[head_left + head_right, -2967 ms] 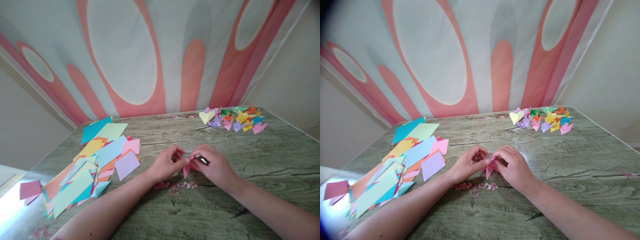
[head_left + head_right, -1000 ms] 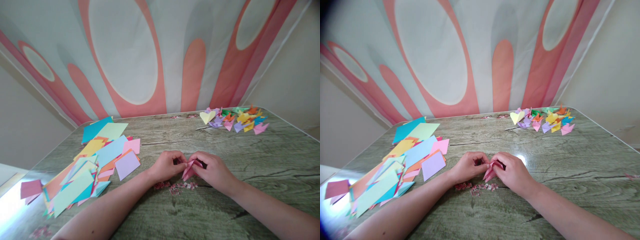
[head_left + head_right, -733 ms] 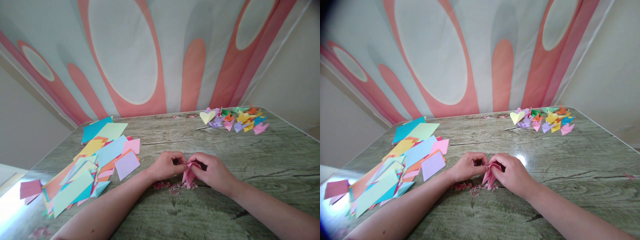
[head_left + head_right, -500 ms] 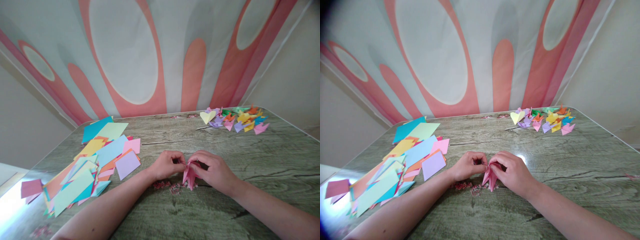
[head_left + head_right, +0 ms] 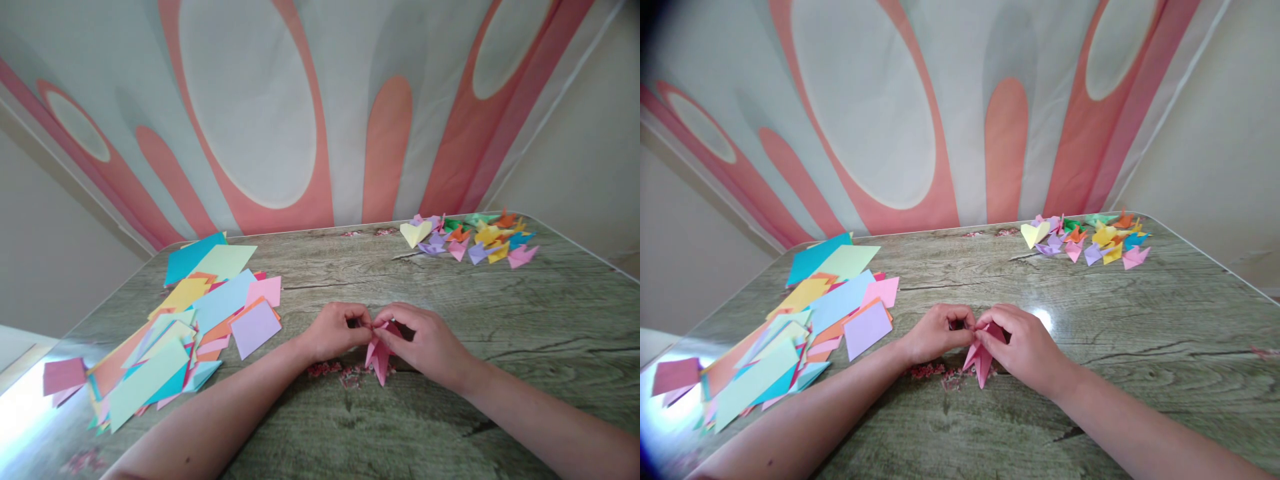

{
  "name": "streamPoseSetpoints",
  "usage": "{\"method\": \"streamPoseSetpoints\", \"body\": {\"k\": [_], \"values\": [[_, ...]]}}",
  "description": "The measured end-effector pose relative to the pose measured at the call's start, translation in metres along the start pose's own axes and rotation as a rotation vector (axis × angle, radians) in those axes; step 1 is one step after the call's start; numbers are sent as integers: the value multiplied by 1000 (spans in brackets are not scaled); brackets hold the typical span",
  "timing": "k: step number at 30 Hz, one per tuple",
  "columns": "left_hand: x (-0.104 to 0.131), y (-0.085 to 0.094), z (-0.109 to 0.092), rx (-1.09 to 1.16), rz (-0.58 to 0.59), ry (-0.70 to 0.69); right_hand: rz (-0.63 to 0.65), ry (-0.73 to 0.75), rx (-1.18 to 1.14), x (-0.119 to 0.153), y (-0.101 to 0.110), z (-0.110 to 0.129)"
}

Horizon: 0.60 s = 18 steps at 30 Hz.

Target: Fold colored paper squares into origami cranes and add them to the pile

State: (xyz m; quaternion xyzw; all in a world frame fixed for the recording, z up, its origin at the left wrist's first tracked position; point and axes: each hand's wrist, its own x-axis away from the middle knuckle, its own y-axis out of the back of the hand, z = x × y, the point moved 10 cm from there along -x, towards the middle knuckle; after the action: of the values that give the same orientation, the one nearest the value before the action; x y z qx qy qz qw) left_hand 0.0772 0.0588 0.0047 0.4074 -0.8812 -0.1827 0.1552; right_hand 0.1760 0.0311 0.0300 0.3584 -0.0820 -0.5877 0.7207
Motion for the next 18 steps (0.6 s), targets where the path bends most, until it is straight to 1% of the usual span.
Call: {"method": "streamPoseSetpoints", "body": {"k": [3, 7, 11, 15, 18], "values": [[-1, 2, 1, -9, -11, -4, 47, -48, -42, -1, -3, -7], [-1, 3, 2, 57, 25, 2, 105, -78, -97, -2, -3, -12], [0, 2, 0, 91, 62, -20, 91, -99, -129, -3, 2, -12], [1, -2, -1, 109, 89, -36, 76, -188, -114, -2, 3, -16], [-1, -3, 2, 122, 79, -26, 90, -232, -113, -2, 1, -19]]}}
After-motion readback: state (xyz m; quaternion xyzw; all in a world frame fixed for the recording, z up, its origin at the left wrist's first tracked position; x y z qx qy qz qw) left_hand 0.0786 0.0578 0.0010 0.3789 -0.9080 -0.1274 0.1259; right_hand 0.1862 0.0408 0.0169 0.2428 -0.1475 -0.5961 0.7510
